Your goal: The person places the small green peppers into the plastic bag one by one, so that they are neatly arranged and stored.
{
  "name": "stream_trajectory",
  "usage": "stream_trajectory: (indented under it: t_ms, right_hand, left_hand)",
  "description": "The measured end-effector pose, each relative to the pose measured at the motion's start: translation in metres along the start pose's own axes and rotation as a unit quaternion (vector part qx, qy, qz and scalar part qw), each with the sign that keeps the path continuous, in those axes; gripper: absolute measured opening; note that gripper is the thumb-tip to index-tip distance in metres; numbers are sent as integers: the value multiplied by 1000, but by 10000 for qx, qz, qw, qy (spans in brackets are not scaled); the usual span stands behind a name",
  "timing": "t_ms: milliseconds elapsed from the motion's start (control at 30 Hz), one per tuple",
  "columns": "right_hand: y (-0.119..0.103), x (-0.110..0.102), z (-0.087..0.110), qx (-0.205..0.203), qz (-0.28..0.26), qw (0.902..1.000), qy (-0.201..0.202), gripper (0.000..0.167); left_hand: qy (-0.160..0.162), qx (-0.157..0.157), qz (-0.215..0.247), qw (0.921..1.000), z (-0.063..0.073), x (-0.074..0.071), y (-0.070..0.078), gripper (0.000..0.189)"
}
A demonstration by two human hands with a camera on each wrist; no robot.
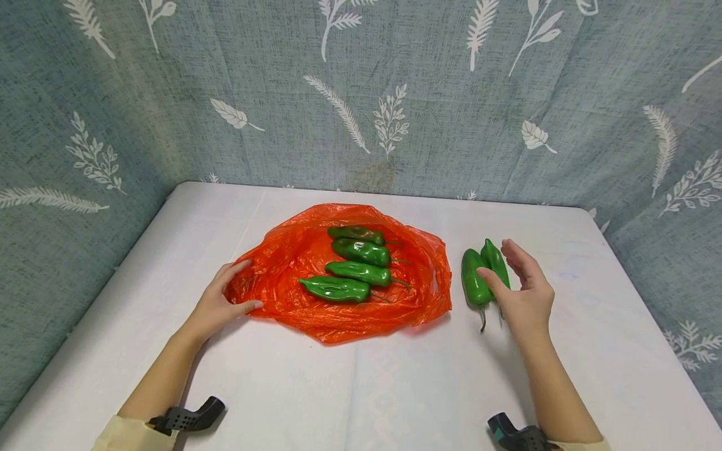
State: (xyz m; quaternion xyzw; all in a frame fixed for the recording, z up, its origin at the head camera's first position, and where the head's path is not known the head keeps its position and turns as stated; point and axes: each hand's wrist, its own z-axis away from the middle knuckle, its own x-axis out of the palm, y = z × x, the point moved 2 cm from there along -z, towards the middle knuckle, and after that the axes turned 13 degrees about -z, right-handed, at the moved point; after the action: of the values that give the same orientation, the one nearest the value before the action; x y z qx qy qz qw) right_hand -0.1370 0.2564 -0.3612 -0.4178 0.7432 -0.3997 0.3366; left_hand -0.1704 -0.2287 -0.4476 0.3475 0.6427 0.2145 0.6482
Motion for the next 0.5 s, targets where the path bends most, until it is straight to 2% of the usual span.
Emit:
stream_trajectory:
  t_ms: [333,500]
  right_hand:
    - [15,-19,-3,158,4,9985,525,55]
    - [22,-24,-3,407,104,9966,704,54]
  left_hand:
    - [21,80,-7,10000,0,0,1,81]
    - [42,55,-17,10000,0,-1,1,81]
